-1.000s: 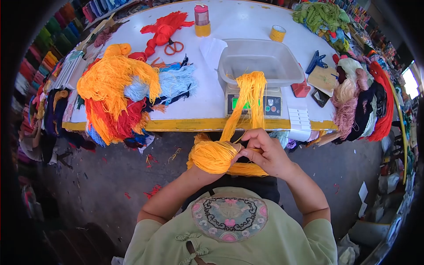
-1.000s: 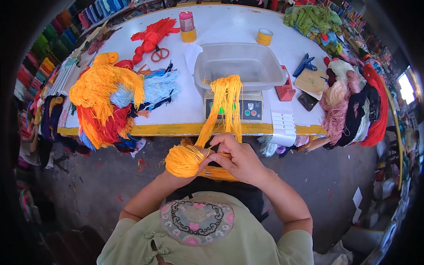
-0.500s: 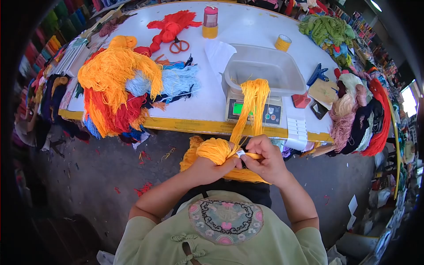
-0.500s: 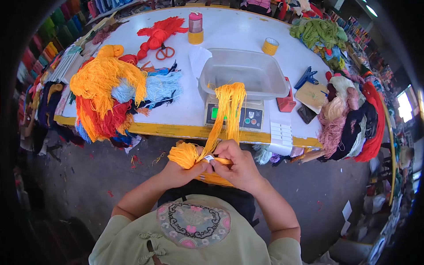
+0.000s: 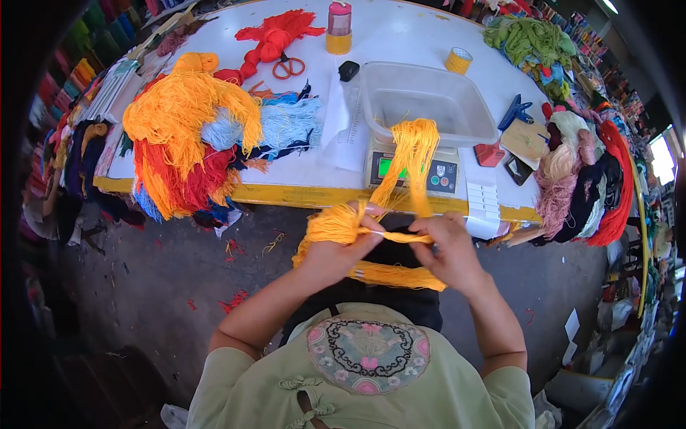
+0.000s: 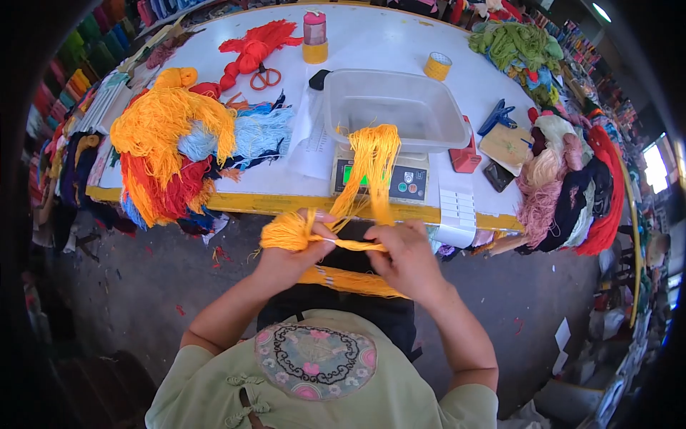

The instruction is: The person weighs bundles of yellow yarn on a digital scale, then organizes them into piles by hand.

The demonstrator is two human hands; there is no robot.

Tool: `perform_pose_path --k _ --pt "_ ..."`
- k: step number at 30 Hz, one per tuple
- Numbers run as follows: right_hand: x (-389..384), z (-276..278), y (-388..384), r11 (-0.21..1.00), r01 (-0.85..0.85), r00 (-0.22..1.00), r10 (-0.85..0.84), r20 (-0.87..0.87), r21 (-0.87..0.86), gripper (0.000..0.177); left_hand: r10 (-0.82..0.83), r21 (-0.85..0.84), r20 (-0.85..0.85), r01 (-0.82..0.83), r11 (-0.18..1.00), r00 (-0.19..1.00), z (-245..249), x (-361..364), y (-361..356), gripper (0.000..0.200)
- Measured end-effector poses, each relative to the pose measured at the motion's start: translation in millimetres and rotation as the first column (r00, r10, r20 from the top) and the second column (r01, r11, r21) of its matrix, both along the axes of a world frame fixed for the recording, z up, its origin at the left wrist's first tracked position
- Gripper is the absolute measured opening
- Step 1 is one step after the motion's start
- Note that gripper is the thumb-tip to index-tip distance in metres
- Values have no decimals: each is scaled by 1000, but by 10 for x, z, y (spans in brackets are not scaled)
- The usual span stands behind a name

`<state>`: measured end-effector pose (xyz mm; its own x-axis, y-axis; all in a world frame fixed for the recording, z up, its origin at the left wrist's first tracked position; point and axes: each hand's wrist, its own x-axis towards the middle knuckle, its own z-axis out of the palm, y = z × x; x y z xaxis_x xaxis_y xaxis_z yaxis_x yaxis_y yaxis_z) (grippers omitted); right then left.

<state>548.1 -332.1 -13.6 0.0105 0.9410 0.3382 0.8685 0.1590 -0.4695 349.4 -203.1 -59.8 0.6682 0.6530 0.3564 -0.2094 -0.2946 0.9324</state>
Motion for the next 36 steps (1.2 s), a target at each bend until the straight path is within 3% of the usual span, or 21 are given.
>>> perform_pose_path --k 1,2,4,6,8,10,13,17,20,23,24,27,28,30,32,35,36 --pt "104 -24 -40 999 30 998 -28 57 -29 27 27 77 3 -27 997 1000 17 -57 80 18" --pt "213 -38 -78 999 49 987 -47 154 -8 26 -33 22 -205 39 999 978 88 -173 173 18" --pt "457 -74 -171 996 82 937 -87 339 30 25 -181 -126 -573 132 983 799 416 -481 389 19" --pt "778 -186 -331 988 148 873 -112 475 -38 21 -111 158 -496 216 963 861 334 -782 607 20" --pt "1096 -355 -541 938 317 797 -183 575 -141 18 -58 -225 -431 -44 973 901 381 -1051 676 20" --pt "1190 -405 -731 934 304 845 -173 507 -189 16 -28 -263 -582 -156 952 812 489 -1369 815 19" --pt "1182 -606 -965 891 313 877 -138 460 -328 12 -150 -323 -763 -169 931 629 520 -1824 970 24" --pt "1150 -955 -1231 760 375 885 -121 450 -532 11 -153 -434 -734 -283 856 662 177 -2454 1231 26" --pt "1106 -1170 -1312 566 435 876 -87 474 -700 10 159 -345 -753 -589 731 638 2 -2489 1145 24" --pt "783 -1093 -1342 812 226 954 -73 291 -538 12 153 -428 -686 -565 705 711 -96 -2503 1102 21" --pt "680 -999 -1221 835 154 971 -28 238 -528 14 137 -472 -655 -544 694 743 -102 -2512 1084 20" --pt "273 -513 -541 915 -87 995 102 18 -395 20 97 -485 -265 -220 847 959 45 -1943 789 36" --pt "88 -357 -313 941 -165 985 142 -98 -297 20 82 -407 -92 -113 906 992 154 -1596 647 45" --pt "-306 -178 42 965 -226 907 158 -391 -133 23 -109 -354 44 118 928 993 371 -1206 537 65" --pt "-719 107 306 971 -211 743 84 -664 -113 26 -253 -139 87 263 955 964 515 -908 515 77" --pt "-1048 321 569 967 -254 600 157 -785 0 31 -355 39 -56 357 933 933 751 -694 443 86" --pt "-1045 266 598 966 -253 649 211 -731 54 30 -350 32 -64 352 935 935 751 -651 425 86"
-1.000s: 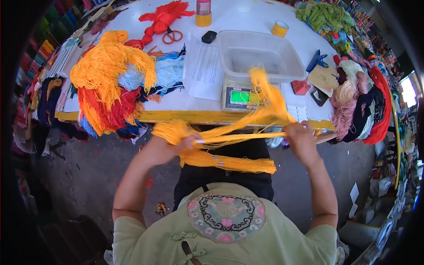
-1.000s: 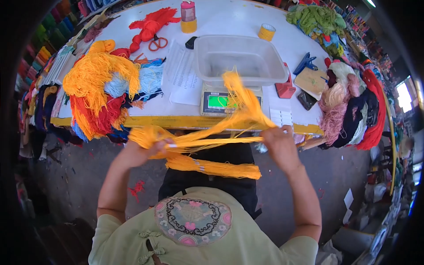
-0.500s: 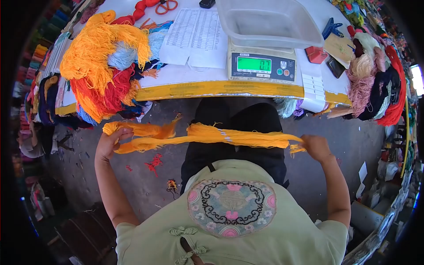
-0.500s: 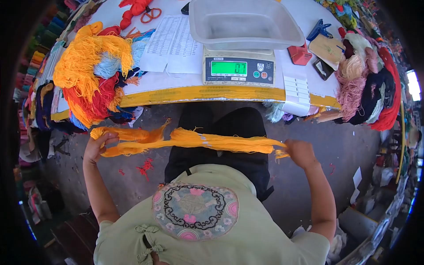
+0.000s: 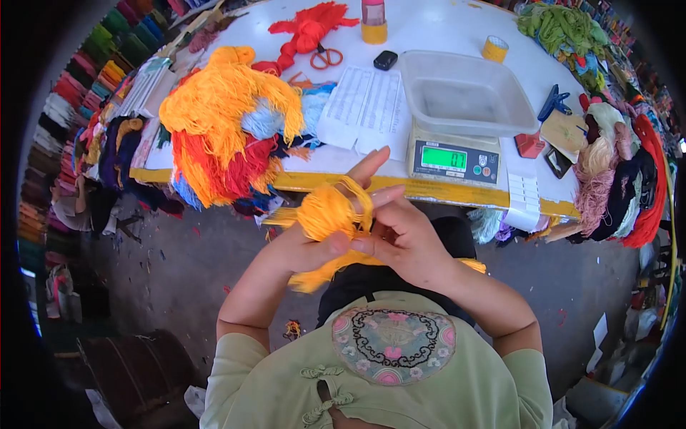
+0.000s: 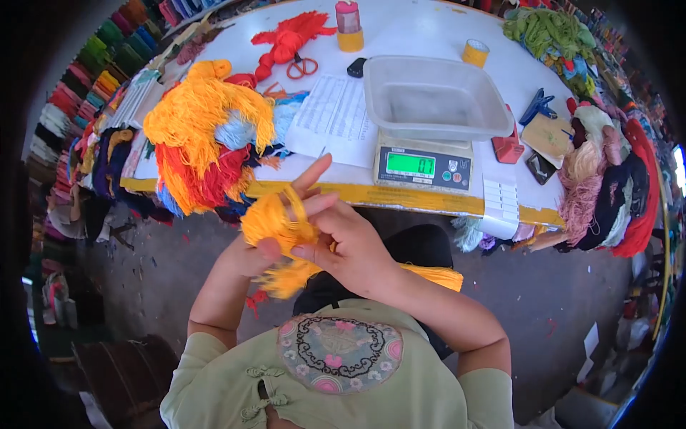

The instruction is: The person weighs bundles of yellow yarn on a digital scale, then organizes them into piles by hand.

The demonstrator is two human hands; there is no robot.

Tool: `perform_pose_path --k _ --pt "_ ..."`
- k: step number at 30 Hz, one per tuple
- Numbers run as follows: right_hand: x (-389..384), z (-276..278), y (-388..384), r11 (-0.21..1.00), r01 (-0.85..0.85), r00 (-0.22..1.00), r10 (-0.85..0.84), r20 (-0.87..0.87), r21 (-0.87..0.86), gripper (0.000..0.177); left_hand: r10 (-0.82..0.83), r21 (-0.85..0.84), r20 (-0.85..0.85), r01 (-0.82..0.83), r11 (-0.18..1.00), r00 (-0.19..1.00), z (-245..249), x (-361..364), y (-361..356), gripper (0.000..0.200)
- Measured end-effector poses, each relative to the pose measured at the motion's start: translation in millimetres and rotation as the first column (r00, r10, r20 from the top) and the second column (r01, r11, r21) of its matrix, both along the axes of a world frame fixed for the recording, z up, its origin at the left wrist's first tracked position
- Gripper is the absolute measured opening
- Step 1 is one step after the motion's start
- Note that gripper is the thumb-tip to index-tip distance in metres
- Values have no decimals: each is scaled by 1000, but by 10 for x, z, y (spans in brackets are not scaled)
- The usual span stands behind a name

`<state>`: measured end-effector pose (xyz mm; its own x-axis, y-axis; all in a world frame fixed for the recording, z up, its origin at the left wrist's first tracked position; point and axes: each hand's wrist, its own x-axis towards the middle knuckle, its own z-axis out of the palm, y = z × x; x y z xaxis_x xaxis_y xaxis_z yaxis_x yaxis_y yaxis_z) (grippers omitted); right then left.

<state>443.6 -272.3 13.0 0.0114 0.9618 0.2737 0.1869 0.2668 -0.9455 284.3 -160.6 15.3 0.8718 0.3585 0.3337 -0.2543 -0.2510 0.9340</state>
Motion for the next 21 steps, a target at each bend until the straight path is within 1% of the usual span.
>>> perform_pose_path --k 2,3,5,6,7,10,11,13,14,15,16,17,20,21 --pt "6 -180 89 990 -8 991 -10 131 141 27 18 -11 -18 -18 1000 1000 3 37 -24 88" --pt "47 -143 80 994 -6 997 -3 76 111 20 53 -35 -5 -54 998 999 -6 31 -9 85" --pt "158 -102 59 998 -12 1000 12 -7 57 17 46 -290 -46 -57 955 998 -131 -36 -8 83" --pt "206 -87 43 1000 -15 999 16 -48 26 16 35 -415 -64 -59 908 997 -157 -58 -36 82" --pt "238 -71 25 1000 15 999 -15 -47 -14 12 76 -588 18 -51 807 997 -183 -24 -93 67" --pt "287 -12 -30 994 98 994 -95 57 -44 11 207 -379 -64 -216 900 976 -133 83 -257 50" --pt "314 -19 -46 995 91 994 -89 63 -34 11 225 -369 -131 -258 893 966 -126 108 -271 54" --pt "363 -66 -62 997 74 995 -73 73 -13 12 195 -420 -113 -225 879 974 -119 148 -277 52" --pt "368 -98 -55 998 43 994 -46 -97 -35 11 182 -443 -104 -209 872 978 -116 160 -278 52" --pt "359 -112 -39 999 7 964 -20 -265 -51 10 164 -454 -95 -189 871 982 -120 164 -278 53" --pt "395 -56 -65 980 -58 926 -17 -376 -188 9 145 -463 -86 -168 870 986 -130 170 -270 53" --pt "423 24 -87 941 -121 876 -49 -480 -317 9 125 -471 -77 -146 870 989 -140 178 -257 54" --pt "469 -90 -112 891 -310 821 73 -567 -333 12 174 -637 21 -121 761 985 -227 230 -261 51" --pt "430 -98 -113 888 -264 872 53 -487 -377 14 65 -680 -41 -76 729 997 -209 217 -243 48"
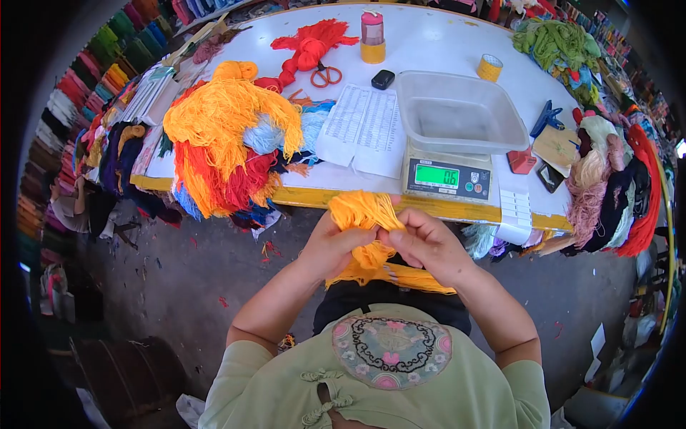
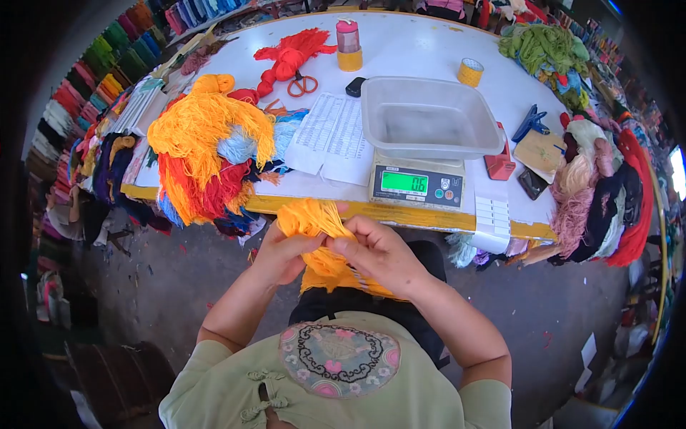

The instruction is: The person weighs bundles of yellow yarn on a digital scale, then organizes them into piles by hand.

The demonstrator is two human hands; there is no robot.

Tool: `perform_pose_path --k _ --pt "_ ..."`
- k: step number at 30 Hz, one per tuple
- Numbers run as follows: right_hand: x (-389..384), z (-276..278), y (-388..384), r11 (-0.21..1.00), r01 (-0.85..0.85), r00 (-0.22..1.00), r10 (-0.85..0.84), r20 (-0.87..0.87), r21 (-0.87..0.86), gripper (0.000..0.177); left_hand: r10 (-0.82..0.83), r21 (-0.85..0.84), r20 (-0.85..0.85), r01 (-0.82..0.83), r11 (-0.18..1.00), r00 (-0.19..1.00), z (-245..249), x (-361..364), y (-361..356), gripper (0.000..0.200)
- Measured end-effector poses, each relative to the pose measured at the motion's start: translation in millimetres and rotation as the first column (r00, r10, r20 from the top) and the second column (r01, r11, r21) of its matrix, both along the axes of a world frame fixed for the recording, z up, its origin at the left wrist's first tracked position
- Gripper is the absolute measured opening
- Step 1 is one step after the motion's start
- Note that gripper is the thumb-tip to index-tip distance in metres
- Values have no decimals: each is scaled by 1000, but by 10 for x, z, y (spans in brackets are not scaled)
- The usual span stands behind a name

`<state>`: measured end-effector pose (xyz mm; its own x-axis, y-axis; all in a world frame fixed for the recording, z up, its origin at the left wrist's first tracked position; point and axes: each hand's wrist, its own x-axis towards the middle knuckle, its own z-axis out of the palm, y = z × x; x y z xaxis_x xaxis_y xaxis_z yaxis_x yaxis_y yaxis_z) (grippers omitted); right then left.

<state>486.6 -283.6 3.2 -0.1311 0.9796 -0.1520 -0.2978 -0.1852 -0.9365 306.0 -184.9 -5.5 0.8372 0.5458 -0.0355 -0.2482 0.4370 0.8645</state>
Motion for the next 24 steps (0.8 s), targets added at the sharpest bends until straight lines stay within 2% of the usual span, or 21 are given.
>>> perform_pose_path --k 1,3,5,7,8,9,10,11,12,15,18,21,24 --pt "26 -25 -17 997 -29 994 22 104 65 15 -110 -71 -51 106 992 993 45 -32 46 46" --pt "195 -92 -67 977 -109 949 48 310 182 16 -329 -37 -274 332 943 904 151 -150 117 45" --pt "458 84 -284 993 -80 889 30 456 91 16 -424 92 -622 599 795 659 239 -395 194 47" --pt "782 -64 -575 998 -56 868 62 492 -28 17 -263 266 -308 348 899 914 36 -990 452 54" --pt "924 -162 -738 994 -19 862 72 502 -109 19 -2 124 -209 28 992 978 3 -1277 553 53" --pt "1058 -335 -900 989 46 861 34 507 -143 20 282 -47 -157 -292 955 947 -27 -1525 619 53" --pt "1189 -497 -1059 978 108 857 -2 515 -176 21 283 -155 -41 -286 946 958 10 -1729 774 33" --pt "1320 -564 -1202 948 183 839 -12 544 -261 22 288 -263 73 -260 929 955 48 -1933 929 25" --pt "1458 -629 -1337 905 258 819 -19 574 -339 24 395 -305 4 -375 875 919 226 -1977 953 27" --pt "1949 -994 -1728 811 340 849 -47 526 -477 27 416 -277 -88 -423 863 905 256 -2270 1183 22" --pt "2077 -1106 -1813 788 424 773 -59 631 -446 28 471 -268 -159 -497 825 868 167 -2443 1413 22" --pt "2575 -1586 -2262 804 545 510 -92 855 -238 29 623 -279 -151 -637 718 768 15 -3009 1794 21" --pt "3027 -1737 -2778 687 721 127 1 992 -93 35 828 -312 -79 -803 508 554 -160 -3959 2164 21"
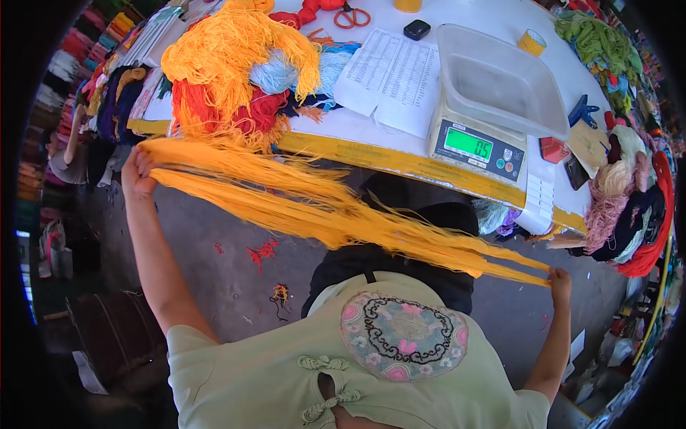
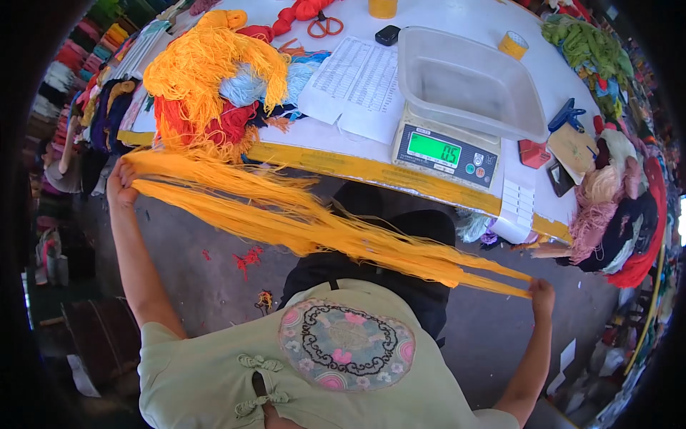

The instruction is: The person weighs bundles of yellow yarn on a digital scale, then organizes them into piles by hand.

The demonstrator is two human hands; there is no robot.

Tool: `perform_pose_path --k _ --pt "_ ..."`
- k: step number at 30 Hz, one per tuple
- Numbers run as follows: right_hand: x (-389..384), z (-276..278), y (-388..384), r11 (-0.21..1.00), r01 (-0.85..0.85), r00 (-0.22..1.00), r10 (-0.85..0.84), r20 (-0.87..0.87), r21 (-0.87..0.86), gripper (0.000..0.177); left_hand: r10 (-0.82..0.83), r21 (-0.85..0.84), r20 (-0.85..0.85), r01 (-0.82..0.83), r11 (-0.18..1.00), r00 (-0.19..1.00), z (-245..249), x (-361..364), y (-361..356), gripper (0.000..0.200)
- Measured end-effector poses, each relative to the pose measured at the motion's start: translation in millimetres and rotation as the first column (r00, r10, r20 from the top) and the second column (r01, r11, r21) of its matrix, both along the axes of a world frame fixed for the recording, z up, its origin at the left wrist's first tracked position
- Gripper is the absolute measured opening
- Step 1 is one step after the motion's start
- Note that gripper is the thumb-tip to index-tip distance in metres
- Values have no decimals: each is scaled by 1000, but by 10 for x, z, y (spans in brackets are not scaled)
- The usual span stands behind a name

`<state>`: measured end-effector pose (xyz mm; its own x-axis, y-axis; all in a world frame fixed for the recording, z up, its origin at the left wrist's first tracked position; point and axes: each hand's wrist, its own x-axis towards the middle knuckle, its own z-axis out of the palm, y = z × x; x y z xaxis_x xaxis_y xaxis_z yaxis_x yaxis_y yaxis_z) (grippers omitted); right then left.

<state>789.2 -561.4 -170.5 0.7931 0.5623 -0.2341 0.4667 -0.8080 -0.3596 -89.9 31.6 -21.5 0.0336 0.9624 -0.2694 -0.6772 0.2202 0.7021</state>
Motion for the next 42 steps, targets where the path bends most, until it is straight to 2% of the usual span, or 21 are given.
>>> perform_pose_path --k 3,5,8,11,13,14,16,18,19,22,23,30,32,33,35,36,37,38,39,40,42 --pt "126 -63 -213 982 151 988 -153 12 116 32 207 21 23 -208 978 978 -160 -492 90 20" --pt "-115 265 54 933 253 904 -133 -406 256 28 252 56 117 -260 964 961 -87 2 -92 21" --pt "-601 933 602 779 247 743 231 -629 577 25 -161 206 285 103 973 945 14 1050 -440 36" --pt "-1168 1850 1147 372 224 748 526 -404 900 23 -233 358 66 195 913 970 -105 2029 -717 40" --pt "-1149 2492 1286 128 322 488 826 -281 938 20 -295 438 -163 337 834 942 -255 2649 -919 30" --pt "-1170 2844 1394 33 253 491 857 -158 967 17 -215 255 -217 268 929 952 -288 3047 -1124 33" --pt "-1345 3568 1732 -158 244 711 700 -66 957 19 -545 247 -382 651 717 746 -538 3540 -1514 29" --pt "-1481 4172 2232 -262 101 811 581 73 960 19 -709 92 -516 853 513 482 -758 3911 -1870 26" --pt "-1478 4433 2518 -272 -74 699 672 245 959 19 -762 7 -517 892 451 389 -1012 4034 -1979 25" --pt "-1620 4923 3150 -354 -429 412 742 528 831 22 -676 31 -640 891 453 366 -1552 4051 -2180 24" --pt "-1688 5012 3271 -367 -461 466 675 572 808 23 -685 -1 -630 881 473 367 -1642 3980 -2191 24" --pt "-1347 5566 3934 -304 -490 606 555 570 817 20 -684 -126 -464 723 680 563 -1451 3332 -2117 26" --pt "-1505 5223 4002 -71 -601 751 290 593 796 21 -639 -99 -481 687 720 600 -1291 3267 -2138 26" --pt "-1515 4962 3991 -160 -653 585 513 627 740 22 -615 -87 -490 667 740 618 -1257 3239 -2151 26" --pt "-1099 4378 4113 83 -686 645 530 551 723 24 -596 -55 -490 660 749 636 -1239 3234 -2159 27" --pt "-1121 3997 4046 360 -804 594 480 646 473 28 -597 -46 -490 665 746 635 -1160 3233 -2163 27" --pt "-1549 3620 3918 540 -662 750 484 451 520 22 -596 -35 -489 669 742 636 -1078 3228 -2162 28" --pt "-1104 2848 3975 332 -901 418 484 769 280 17 -594 -16 -452 660 751 665 -1009 3213 -2145 27" --pt "-1436 2701 3756 574 -816 370 612 699 -70 13 -590 4 -412 649 761 694 -931 3192 -2117 27" --pt "-1554 2452 3588 514 -827 160 605 780 -229 12 -587 22 -371 639 769 720 -828 3179 -2094 28" --pt "-1627 2060 3333 475 -876 258 601 757 -79 16 -628 129 -148 645 753 764 -398 3139 -2035 29"
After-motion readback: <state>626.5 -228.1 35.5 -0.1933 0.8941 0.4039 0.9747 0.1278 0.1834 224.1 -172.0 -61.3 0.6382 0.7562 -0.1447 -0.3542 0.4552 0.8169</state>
